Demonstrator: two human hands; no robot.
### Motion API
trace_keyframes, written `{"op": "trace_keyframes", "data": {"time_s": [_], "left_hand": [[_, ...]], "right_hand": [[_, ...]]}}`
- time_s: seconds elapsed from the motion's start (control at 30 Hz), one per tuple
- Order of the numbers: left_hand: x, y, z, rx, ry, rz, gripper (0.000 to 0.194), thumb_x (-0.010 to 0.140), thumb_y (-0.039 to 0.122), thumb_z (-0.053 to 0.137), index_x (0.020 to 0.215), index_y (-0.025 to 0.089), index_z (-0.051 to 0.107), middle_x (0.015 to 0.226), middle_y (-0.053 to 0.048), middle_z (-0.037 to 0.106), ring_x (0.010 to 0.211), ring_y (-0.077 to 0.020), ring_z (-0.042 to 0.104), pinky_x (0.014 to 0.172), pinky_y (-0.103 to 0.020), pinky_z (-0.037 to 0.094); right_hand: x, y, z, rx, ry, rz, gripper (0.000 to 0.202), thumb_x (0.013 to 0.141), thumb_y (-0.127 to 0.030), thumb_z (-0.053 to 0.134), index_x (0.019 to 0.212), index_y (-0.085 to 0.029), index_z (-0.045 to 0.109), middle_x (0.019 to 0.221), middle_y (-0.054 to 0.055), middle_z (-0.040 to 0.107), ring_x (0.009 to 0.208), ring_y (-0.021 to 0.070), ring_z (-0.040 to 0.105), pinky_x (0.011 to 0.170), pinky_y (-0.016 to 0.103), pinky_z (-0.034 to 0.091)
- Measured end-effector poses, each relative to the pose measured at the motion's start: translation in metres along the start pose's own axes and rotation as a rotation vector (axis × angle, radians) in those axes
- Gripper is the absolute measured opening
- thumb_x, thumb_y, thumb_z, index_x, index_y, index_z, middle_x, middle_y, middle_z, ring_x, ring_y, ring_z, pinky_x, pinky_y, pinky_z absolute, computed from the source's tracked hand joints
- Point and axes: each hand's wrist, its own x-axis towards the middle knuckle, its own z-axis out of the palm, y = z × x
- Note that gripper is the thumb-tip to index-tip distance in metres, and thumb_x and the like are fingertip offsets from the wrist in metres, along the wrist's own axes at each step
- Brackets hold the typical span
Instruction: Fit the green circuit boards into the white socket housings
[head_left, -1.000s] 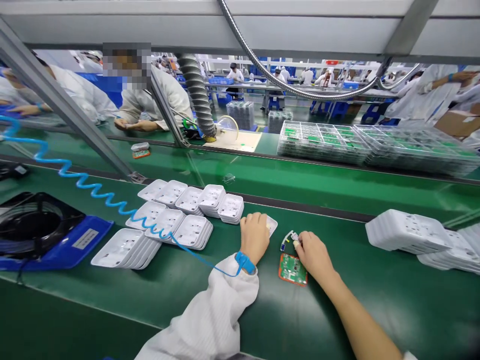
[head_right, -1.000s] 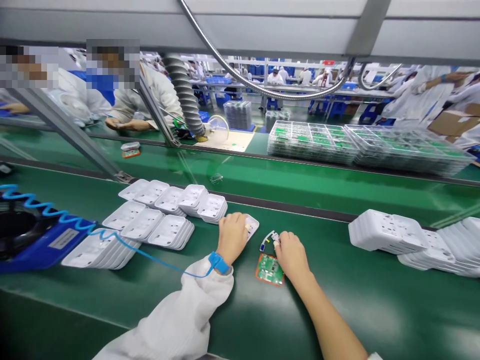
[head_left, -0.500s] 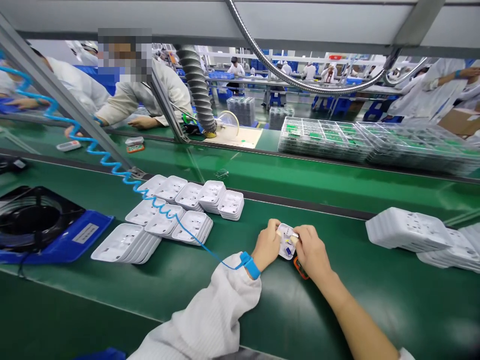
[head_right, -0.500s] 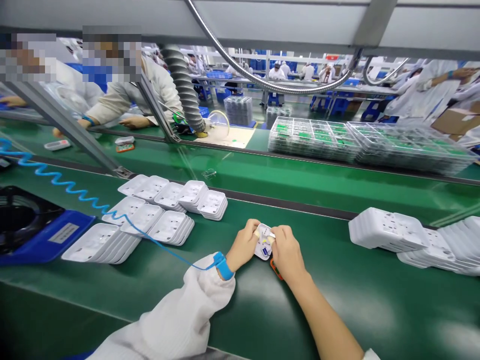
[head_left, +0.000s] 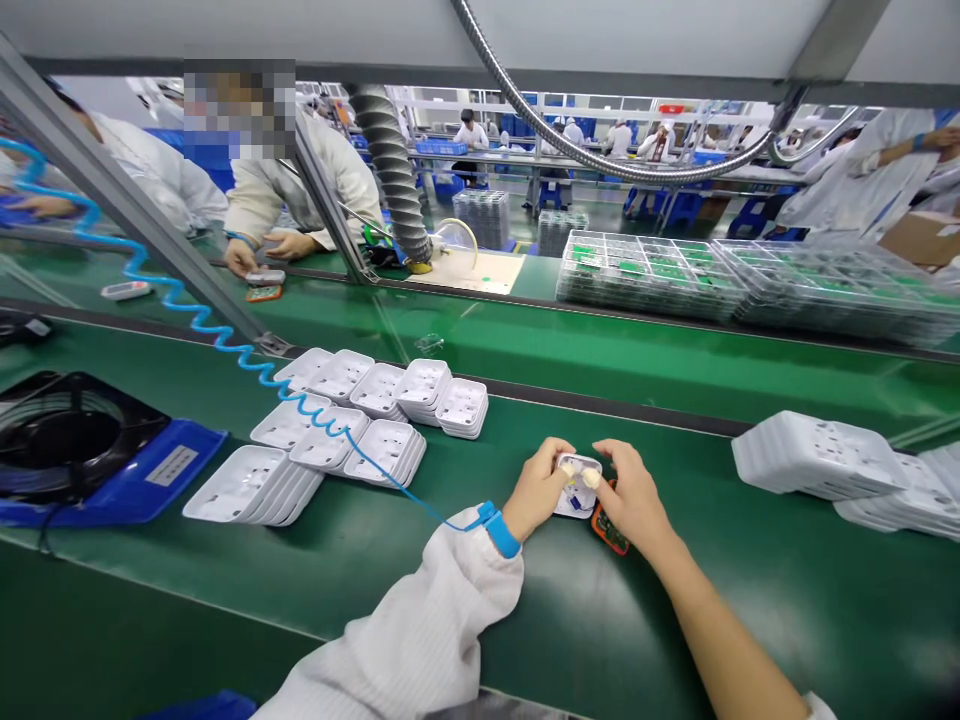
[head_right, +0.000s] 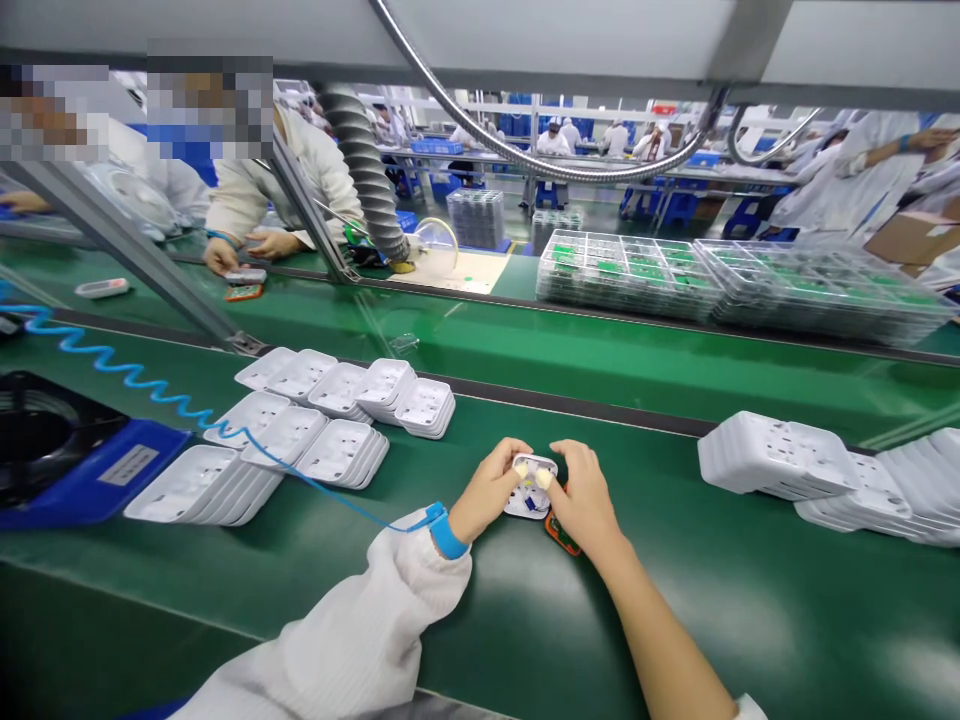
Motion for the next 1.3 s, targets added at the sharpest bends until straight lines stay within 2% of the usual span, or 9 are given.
{"op": "trace_keyframes", "data": {"time_s": [0.1, 0.13, 0.23, 0.3, 0.4, 0.53, 0.83, 1.13, 1.3], "left_hand": [[-0.001, 0.004, 0.002, 0.033, -0.017, 0.029, 0.021, 0.074, 0.011, 0.041, 0.090, 0.019, 0.052, 0.081, 0.002, 0.056, 0.072, -0.0115, 0.050, 0.065, -0.022, 0.039], [-0.001, 0.004, 0.002, 0.051, -0.008, 0.028, 0.021, 0.073, 0.010, 0.041, 0.088, 0.019, 0.052, 0.080, 0.003, 0.055, 0.071, -0.0114, 0.050, 0.064, -0.022, 0.039], [0.001, 0.001, 0.004, 0.083, 0.090, -0.013, 0.020, 0.072, 0.009, 0.042, 0.086, 0.020, 0.051, 0.078, 0.003, 0.055, 0.070, -0.0115, 0.050, 0.064, -0.022, 0.039], [0.002, -0.004, 0.004, 0.081, 0.162, -0.054, 0.017, 0.074, 0.010, 0.043, 0.086, 0.020, 0.050, 0.079, 0.003, 0.056, 0.072, -0.0118, 0.051, 0.066, -0.023, 0.041], [0.003, -0.008, 0.005, 0.050, 0.195, -0.096, 0.009, 0.081, 0.020, 0.044, 0.088, 0.020, 0.050, 0.082, 0.001, 0.057, 0.076, -0.0129, 0.054, 0.069, -0.025, 0.042], [0.000, -0.008, 0.008, 0.022, 0.167, -0.104, 0.013, 0.086, 0.029, 0.043, 0.092, 0.020, 0.050, 0.088, -0.001, 0.060, 0.082, -0.0139, 0.057, 0.074, -0.026, 0.044], [-0.001, -0.006, 0.008, 0.029, 0.154, -0.142, 0.012, 0.085, 0.025, 0.042, 0.089, 0.020, 0.052, 0.085, 0.000, 0.060, 0.080, -0.0140, 0.056, 0.071, -0.026, 0.042], [-0.001, -0.005, 0.008, 0.023, 0.168, -0.140, 0.010, 0.084, 0.025, 0.044, 0.088, 0.019, 0.052, 0.085, -0.001, 0.061, 0.079, -0.0139, 0.057, 0.070, -0.025, 0.043], [0.000, -0.006, 0.008, 0.050, 0.173, -0.169, 0.010, 0.084, 0.024, 0.043, 0.087, 0.019, 0.051, 0.082, -0.001, 0.061, 0.078, -0.0141, 0.057, 0.069, -0.025, 0.043]], "right_hand": [[0.001, 0.004, -0.004, 0.141, -0.159, 0.103, 0.018, 0.085, -0.030, 0.043, 0.098, -0.021, 0.052, 0.084, 0.001, 0.060, 0.071, 0.0157, 0.055, 0.062, 0.029, 0.045], [0.001, 0.004, -0.004, 0.139, -0.165, 0.108, 0.016, 0.085, -0.029, 0.043, 0.095, -0.021, 0.052, 0.081, 0.001, 0.059, 0.069, 0.0152, 0.054, 0.061, 0.028, 0.044], [0.000, -0.002, -0.002, -0.046, 0.009, 0.032, 0.016, 0.083, -0.027, 0.045, 0.095, -0.019, 0.052, 0.091, 0.006, 0.058, 0.083, 0.0200, 0.052, 0.072, 0.033, 0.042], [-0.002, -0.009, 0.002, -0.164, 0.057, -0.062, 0.017, 0.083, -0.024, 0.044, 0.096, -0.018, 0.053, 0.095, 0.008, 0.057, 0.089, 0.0223, 0.049, 0.077, 0.036, 0.039], [-0.004, -0.018, 0.013, -0.242, -0.040, -0.136, 0.013, 0.083, -0.021, 0.043, 0.091, -0.019, 0.053, 0.086, 0.007, 0.056, 0.081, 0.0208, 0.049, 0.072, 0.033, 0.038], [-0.004, -0.018, 0.025, -0.307, -0.092, -0.076, 0.012, 0.082, -0.015, 0.040, 0.083, -0.019, 0.051, 0.080, 0.005, 0.056, 0.073, 0.0190, 0.049, 0.066, 0.030, 0.035], [-0.003, -0.009, 0.024, -0.316, -0.031, -0.103, 0.014, 0.084, -0.015, 0.038, 0.082, -0.019, 0.051, 0.079, 0.005, 0.056, 0.076, 0.0194, 0.049, 0.069, 0.031, 0.034], [-0.002, -0.005, 0.026, -0.243, -0.064, -0.117, 0.014, 0.083, -0.014, 0.038, 0.080, -0.019, 0.049, 0.076, 0.003, 0.053, 0.073, 0.0179, 0.046, 0.068, 0.029, 0.034], [-0.002, -0.004, 0.028, -0.289, -0.065, -0.153, 0.016, 0.084, -0.014, 0.035, 0.079, -0.019, 0.049, 0.077, 0.005, 0.052, 0.073, 0.0186, 0.045, 0.069, 0.030, 0.033]]}}
